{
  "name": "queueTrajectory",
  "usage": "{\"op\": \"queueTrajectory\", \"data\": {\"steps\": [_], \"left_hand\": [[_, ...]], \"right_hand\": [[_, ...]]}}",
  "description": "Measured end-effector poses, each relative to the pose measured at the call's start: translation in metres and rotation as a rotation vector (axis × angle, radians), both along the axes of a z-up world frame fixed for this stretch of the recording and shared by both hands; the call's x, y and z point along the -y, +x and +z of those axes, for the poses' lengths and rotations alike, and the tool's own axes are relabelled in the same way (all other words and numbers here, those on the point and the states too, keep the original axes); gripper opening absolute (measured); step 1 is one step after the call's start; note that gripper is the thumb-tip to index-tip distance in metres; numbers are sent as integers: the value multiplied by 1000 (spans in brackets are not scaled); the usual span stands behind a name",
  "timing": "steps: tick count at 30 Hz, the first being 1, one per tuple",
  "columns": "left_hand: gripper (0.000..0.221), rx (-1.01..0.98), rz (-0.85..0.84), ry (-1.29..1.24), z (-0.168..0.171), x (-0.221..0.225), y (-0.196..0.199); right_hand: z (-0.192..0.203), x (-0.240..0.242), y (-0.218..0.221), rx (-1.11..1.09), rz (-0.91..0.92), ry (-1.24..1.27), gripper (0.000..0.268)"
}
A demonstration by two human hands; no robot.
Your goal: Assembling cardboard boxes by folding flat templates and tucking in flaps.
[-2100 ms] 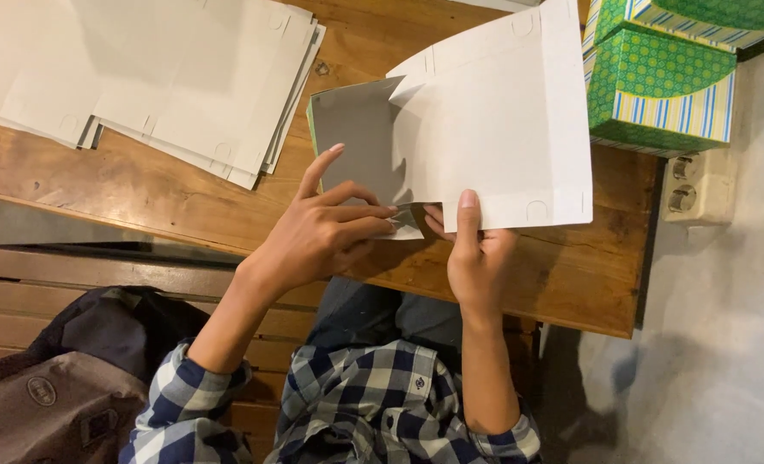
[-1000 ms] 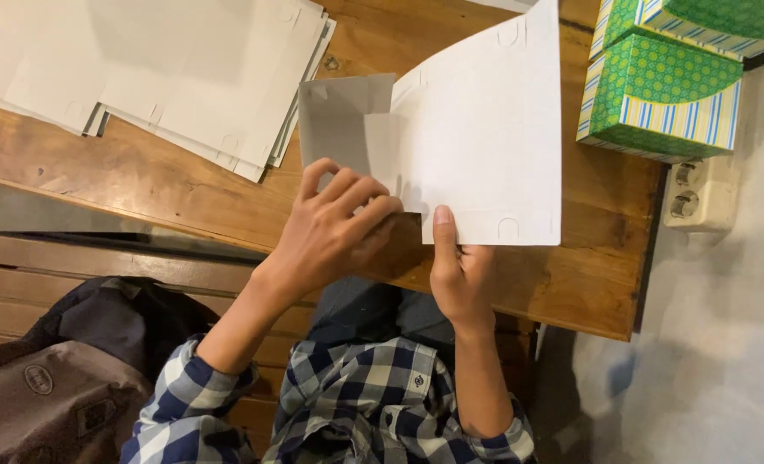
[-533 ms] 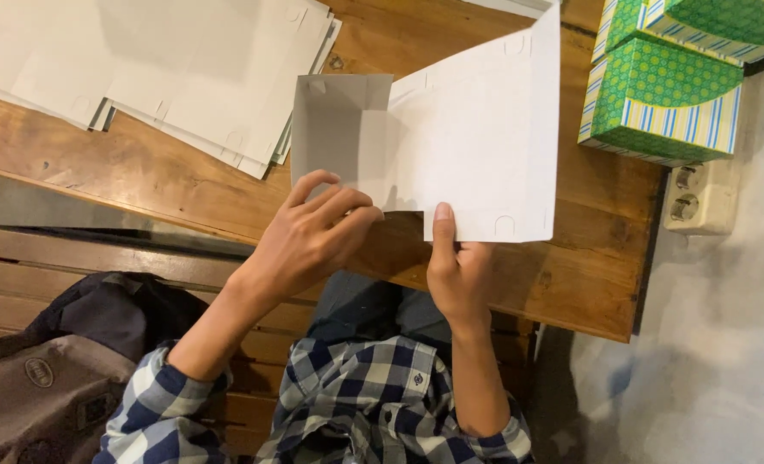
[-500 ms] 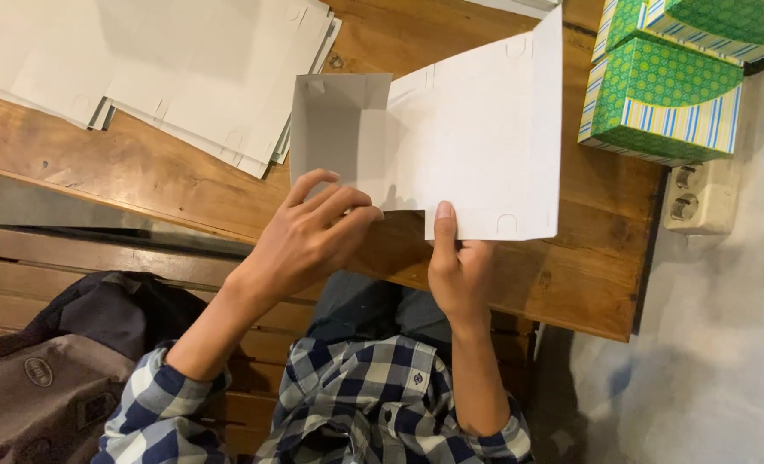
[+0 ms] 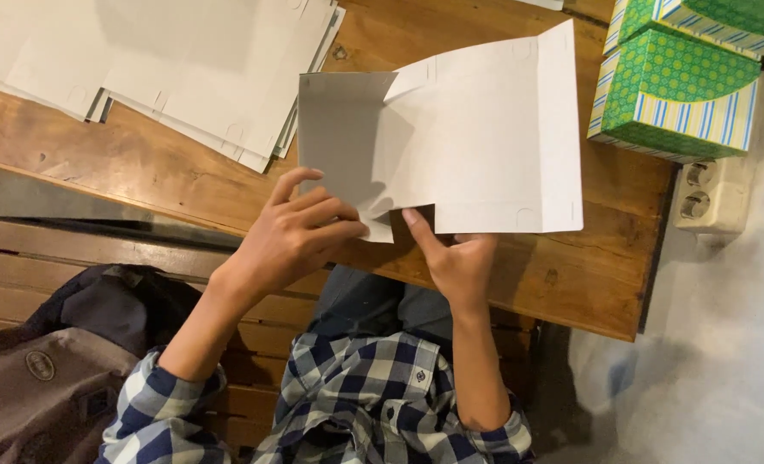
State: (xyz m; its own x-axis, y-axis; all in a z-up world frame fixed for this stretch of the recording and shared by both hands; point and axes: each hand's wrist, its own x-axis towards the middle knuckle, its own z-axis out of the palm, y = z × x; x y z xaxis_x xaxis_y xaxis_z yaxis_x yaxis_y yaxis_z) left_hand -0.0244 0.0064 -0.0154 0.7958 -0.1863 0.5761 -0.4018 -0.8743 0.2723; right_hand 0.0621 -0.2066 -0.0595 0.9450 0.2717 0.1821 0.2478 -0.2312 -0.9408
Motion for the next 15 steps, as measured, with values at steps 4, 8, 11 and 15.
{"op": "queueTrajectory", "data": {"steps": [4,8,11,15], "left_hand": [[21,12,-37,-5,-4,2,1],[18,29,-70,-18,-4,6,5],[16,41,-81,-26,-8,8,8],[15,60,-53,-31,-10,11,11]], "right_hand": [[20,-7,0,70,-31,-20,69],[36,-13,-6,102,15,-22,44],[33,-14,-11,134,37,-41,41],[42,-16,-17,164,94,-38,47]]}}
